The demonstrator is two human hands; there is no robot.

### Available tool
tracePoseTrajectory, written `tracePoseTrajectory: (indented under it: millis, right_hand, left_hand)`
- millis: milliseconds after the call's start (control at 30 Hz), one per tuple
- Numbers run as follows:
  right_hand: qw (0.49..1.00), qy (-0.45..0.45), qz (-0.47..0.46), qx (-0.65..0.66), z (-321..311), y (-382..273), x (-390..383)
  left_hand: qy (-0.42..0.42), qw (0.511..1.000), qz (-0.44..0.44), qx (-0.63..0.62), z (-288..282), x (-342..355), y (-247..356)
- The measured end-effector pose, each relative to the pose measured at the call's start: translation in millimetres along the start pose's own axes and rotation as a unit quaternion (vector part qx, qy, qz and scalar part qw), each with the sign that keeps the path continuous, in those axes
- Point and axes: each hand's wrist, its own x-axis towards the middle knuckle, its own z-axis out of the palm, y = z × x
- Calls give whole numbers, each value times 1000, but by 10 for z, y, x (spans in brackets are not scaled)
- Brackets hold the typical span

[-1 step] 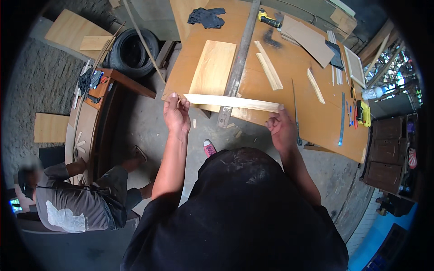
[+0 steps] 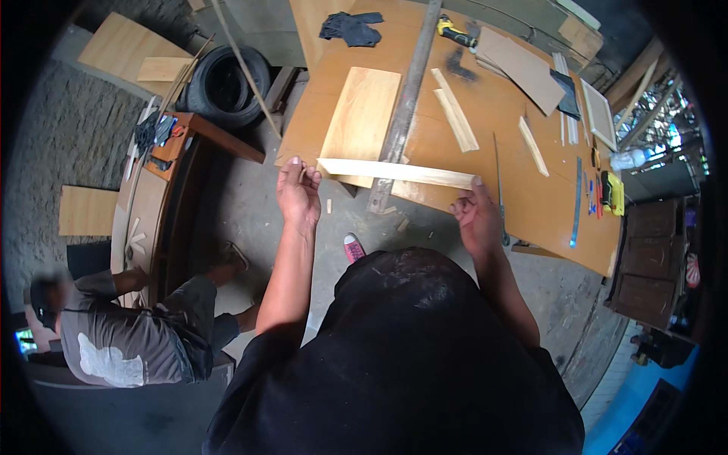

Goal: Sawing a small rectangular piece of wood using a hand saw on a workbench.

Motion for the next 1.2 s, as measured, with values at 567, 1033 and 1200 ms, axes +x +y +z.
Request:
tracePoseTrajectory:
  millis: [567, 1033, 1200]
  right_hand:
    - [973, -53, 76, -213, 162, 321, 316]
    - [547, 201, -197, -788, -1810, 256, 364]
    - [568, 208, -170, -778, -1785, 295, 370]
  left_hand:
    - [-386, 629, 215, 640, 251, -398, -464]
    - [-283, 556, 324, 711, -5, 403, -1135]
    - [-282, 570, 286, 717, -51, 301, -1116]
